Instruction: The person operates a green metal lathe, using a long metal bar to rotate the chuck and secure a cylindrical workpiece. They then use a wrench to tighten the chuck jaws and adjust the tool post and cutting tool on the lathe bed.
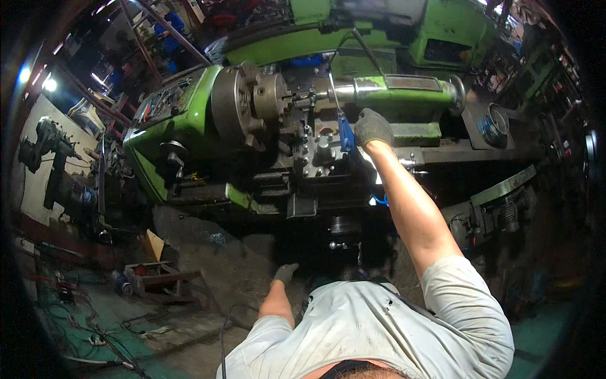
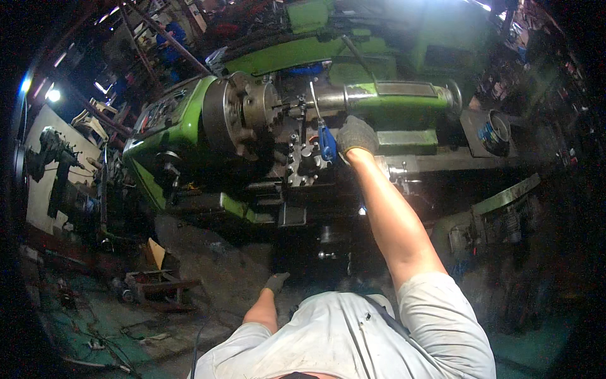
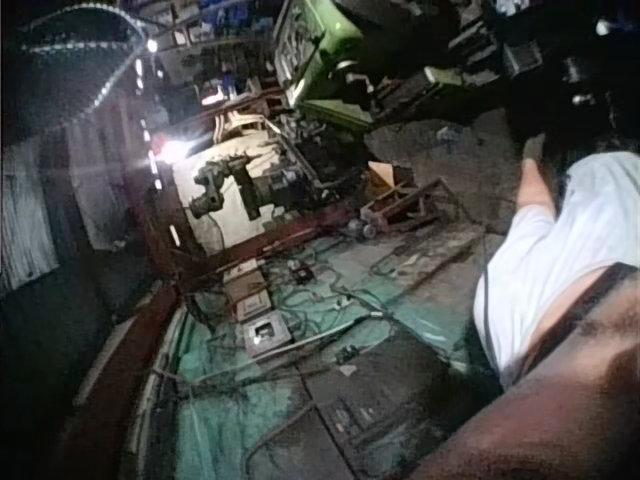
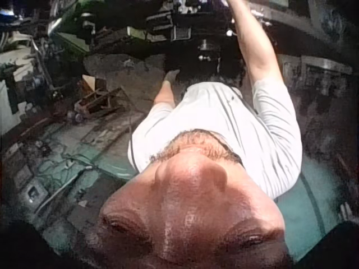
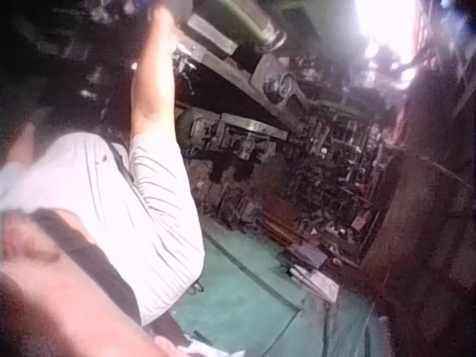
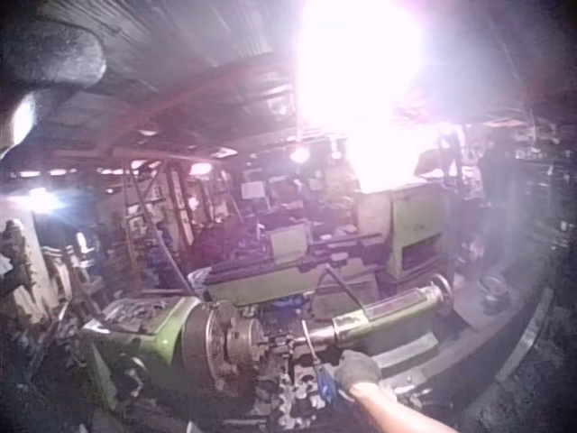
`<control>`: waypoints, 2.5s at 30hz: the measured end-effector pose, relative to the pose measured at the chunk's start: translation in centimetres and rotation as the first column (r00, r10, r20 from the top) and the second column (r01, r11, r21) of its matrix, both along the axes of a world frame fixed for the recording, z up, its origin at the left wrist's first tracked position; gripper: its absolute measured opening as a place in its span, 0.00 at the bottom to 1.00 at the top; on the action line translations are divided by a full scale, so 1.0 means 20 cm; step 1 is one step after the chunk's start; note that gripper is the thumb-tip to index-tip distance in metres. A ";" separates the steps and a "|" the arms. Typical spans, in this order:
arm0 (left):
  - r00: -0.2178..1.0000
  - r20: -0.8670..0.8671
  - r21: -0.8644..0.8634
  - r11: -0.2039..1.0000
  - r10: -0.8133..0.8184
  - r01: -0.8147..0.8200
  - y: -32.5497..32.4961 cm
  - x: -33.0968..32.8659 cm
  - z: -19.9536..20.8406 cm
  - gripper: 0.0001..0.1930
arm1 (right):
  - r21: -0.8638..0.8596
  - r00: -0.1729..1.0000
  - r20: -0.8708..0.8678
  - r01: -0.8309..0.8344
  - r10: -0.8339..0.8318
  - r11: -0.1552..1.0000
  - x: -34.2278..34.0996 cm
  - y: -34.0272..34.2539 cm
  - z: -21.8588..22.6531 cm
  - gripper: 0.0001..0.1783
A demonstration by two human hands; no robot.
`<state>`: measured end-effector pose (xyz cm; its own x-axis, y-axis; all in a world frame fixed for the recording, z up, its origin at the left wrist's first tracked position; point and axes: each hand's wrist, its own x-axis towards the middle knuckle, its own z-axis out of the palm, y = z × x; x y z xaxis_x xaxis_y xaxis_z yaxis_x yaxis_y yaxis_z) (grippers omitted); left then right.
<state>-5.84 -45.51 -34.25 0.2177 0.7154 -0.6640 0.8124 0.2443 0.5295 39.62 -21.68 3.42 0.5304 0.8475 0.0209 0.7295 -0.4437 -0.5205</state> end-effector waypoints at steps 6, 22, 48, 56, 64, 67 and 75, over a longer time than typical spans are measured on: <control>0.980 0.012 -0.031 0.980 0.198 -0.198 -0.02 0.04 -0.09 0.32 | 0.017 1.000 -0.010 -0.024 0.024 1.000 0.00 -0.01 0.00 0.17; 0.992 0.013 -0.036 0.991 0.127 -0.126 0.09 -0.12 -0.18 0.34 | -0.014 0.999 -0.026 0.032 -0.033 0.999 -0.04 -0.01 0.02 0.17; 0.988 -0.065 0.060 0.988 -0.141 0.145 0.55 -0.21 -0.01 0.31 | -0.038 0.984 0.018 0.176 -0.175 0.984 -0.03 -0.01 -0.02 0.18; 0.996 -0.058 0.016 0.997 -0.073 0.074 0.36 -0.06 0.05 0.24 | -0.041 0.990 -0.024 0.141 -0.142 0.989 -0.04 -0.02 0.02 0.17; 0.999 -0.009 0.091 0.995 0.038 -0.037 0.16 -0.07 -0.04 0.33 | -0.017 0.996 -0.045 0.074 -0.075 0.997 -0.01 -0.01 0.00 0.16; 0.968 -0.002 0.032 0.967 0.252 -0.251 0.11 0.06 0.21 0.33 | -0.014 0.998 -0.043 0.038 -0.039 0.999 -0.01 -0.02 0.00 0.17; 0.909 0.044 0.184 0.891 0.414 -0.415 0.34 -0.14 -0.11 0.33 | 0.018 1.000 0.000 0.010 -0.010 1.000 -0.04 -0.06 0.07 0.17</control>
<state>-8.68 -38.75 -36.41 -0.1237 0.8507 -0.5110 0.6568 0.4562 0.6004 38.82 -22.93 4.88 0.5391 0.8415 0.0358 0.7248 -0.4419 -0.5286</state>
